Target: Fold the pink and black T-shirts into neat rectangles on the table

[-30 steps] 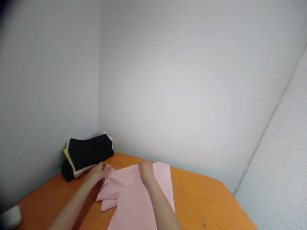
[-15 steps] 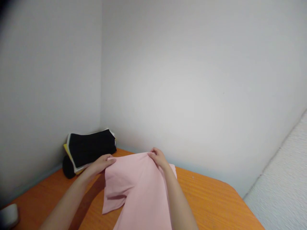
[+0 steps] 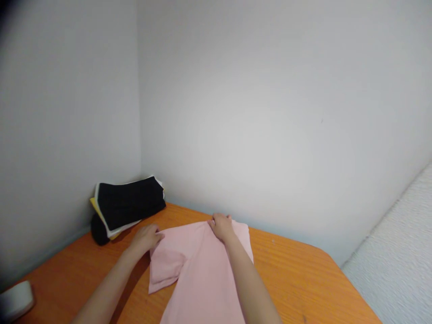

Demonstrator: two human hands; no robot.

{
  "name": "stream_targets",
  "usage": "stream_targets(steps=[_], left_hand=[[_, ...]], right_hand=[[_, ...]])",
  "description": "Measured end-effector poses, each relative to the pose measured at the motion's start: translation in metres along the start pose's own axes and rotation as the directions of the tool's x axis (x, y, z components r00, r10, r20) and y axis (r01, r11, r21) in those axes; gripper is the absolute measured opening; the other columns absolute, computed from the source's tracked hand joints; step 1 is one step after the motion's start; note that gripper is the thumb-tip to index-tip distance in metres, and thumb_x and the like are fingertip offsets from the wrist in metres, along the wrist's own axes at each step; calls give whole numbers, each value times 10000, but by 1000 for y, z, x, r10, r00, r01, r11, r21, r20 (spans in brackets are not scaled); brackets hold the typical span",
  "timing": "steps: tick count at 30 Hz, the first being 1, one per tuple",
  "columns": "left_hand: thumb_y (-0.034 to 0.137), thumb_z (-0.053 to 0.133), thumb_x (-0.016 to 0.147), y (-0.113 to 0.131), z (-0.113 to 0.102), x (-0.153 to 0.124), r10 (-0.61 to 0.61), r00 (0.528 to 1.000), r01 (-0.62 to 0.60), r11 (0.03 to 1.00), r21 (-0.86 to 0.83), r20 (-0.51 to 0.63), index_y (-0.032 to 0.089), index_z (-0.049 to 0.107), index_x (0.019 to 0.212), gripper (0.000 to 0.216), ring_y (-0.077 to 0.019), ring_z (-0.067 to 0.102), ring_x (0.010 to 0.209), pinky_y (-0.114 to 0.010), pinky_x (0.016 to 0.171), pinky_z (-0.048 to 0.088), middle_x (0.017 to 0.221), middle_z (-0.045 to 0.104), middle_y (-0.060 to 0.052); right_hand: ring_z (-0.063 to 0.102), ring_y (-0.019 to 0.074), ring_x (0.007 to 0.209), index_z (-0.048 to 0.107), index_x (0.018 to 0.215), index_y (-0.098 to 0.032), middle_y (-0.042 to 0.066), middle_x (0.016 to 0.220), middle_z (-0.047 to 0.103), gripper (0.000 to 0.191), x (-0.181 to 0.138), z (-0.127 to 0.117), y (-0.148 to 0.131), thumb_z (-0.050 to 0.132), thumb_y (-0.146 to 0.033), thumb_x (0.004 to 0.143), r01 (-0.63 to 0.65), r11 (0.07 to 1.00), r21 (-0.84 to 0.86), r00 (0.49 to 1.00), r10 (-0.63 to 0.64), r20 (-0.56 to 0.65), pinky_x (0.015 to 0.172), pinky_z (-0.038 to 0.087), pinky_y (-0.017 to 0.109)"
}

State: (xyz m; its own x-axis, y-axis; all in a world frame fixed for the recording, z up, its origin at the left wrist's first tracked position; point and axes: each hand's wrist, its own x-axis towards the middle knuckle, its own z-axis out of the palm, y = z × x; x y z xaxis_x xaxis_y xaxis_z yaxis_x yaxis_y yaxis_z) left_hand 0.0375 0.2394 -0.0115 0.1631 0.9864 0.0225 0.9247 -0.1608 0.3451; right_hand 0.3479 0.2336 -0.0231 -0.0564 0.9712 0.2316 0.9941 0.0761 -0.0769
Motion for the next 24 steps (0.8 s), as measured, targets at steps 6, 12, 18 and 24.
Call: stream_targets(steps=[6,12,18,24], left_hand=[[362,405,933,5,-8,2,31,997,-32,999,-23,-65,213,552,1018,226,-241,654,967,-301,721,424,1027,701,-95],[354,423,915,-7,5,-3,-60,994,60,998,-6,-90,164,590,977,260,-306,649,1002,-356,745,449,1053,691,-173],[375,405,922,-17,9,3,-66,994,67,998,8,-84,168,615,942,296,-286,644,1016,-346,766,457,1066,693,-155],[387,322,936,-19,3,4,-76,996,77,997,11,-48,161,611,936,366,-316,637,1042,-372,789,465,1090,681,-177]], right_hand=[[482,298,1114,606,1029,-160,160,1086,618,279,-14,-18,2,460,-391,973,6,988,-151,997,-18,-80,1017,254,491],[382,333,1241,550,1204,-153,191,1272,524,321,-29,-24,-58,420,-328,968,-44,991,-126,981,19,-194,1078,190,536],[125,389,1429,316,1483,-110,188,1549,225,786,-99,7,-111,255,-673,937,23,985,169,998,-34,59,1120,99,610],[35,329,1454,179,1525,-136,124,1577,77,735,-110,2,-109,191,-622,974,85,963,255,991,-109,81,1156,77,588]])
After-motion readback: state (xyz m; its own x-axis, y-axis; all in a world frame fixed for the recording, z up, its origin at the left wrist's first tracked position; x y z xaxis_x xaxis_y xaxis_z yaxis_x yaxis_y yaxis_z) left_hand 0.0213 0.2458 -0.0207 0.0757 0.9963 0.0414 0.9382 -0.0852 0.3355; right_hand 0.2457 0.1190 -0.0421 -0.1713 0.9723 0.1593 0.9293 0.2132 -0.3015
